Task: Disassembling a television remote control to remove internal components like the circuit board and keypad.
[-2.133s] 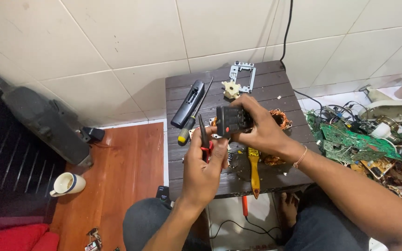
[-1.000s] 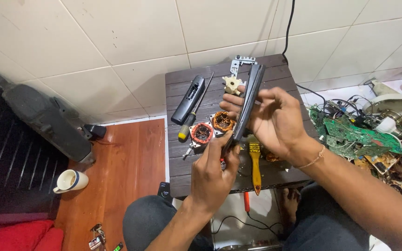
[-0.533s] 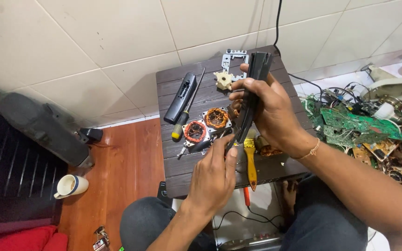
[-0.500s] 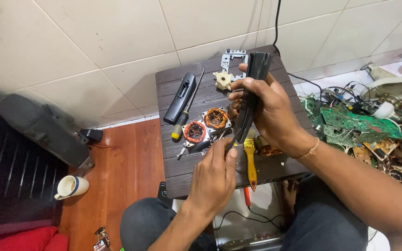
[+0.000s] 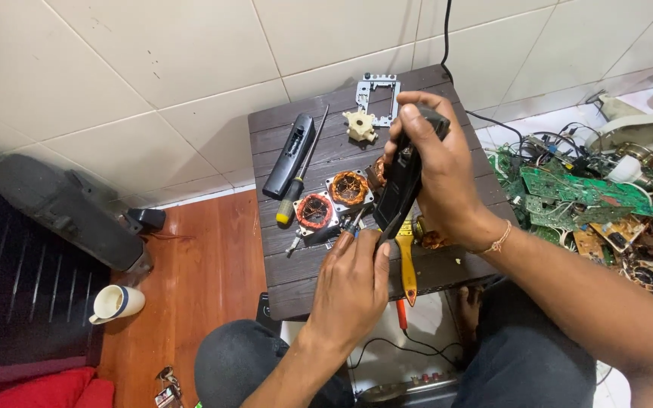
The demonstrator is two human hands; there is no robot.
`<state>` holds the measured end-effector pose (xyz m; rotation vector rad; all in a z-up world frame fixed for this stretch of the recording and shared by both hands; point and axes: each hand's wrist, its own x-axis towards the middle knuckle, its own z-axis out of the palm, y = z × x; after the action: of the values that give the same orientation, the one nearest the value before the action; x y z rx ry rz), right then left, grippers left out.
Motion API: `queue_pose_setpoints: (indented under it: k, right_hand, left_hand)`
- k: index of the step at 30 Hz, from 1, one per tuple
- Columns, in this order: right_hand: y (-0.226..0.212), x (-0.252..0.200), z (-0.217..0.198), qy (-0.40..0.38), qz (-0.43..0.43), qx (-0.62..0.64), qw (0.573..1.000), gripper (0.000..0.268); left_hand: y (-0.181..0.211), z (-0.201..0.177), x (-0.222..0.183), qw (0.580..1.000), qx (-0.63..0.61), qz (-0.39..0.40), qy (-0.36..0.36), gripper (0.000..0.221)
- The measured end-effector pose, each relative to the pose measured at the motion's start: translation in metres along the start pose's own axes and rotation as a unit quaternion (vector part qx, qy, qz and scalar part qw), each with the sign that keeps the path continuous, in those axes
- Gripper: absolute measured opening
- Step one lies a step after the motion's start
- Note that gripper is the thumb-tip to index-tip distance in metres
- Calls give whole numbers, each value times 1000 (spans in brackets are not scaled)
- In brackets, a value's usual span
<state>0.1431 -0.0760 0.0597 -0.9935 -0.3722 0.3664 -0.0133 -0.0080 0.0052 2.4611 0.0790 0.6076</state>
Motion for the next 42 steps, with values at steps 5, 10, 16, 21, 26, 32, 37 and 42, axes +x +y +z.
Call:
queue_pose_setpoints:
  k: [5, 10, 16, 21, 26, 32, 37, 42]
  right_hand:
    - [-4, 4, 0, 42, 2, 0, 999, 33]
    - [-7, 2, 0, 87, 29, 9, 996, 31]
    - [-10, 6, 0, 121, 38, 7, 992, 31]
    - [-9, 6, 1, 123, 34, -26, 991, 31]
    - [-10, 6, 2, 116, 50, -21, 992, 31]
    - [8, 5, -5, 38, 26, -164, 985, 41]
    - [20, 11, -13, 46, -6, -183, 982, 36]
    - [10, 5, -7, 59, -58, -189, 979, 33]
  left_hand:
    - [-2, 5, -3, 1000, 24, 14, 0, 23]
    - [-7, 10, -4, 999, 38, -4, -9, 24]
    - [-2, 4, -2, 1000, 19, -2, -8, 26]
    - [-8, 8, -2, 1000, 22, -17, -12, 25]
    - [-10, 13, -2, 997, 44, -66, -22, 23]
    - [-16, 22, -4, 988, 123, -90, -28, 32]
    - [-24, 42, -5, 979, 193, -64, 0, 31]
    - [-19, 38, 5, 987, 119, -103, -24, 38]
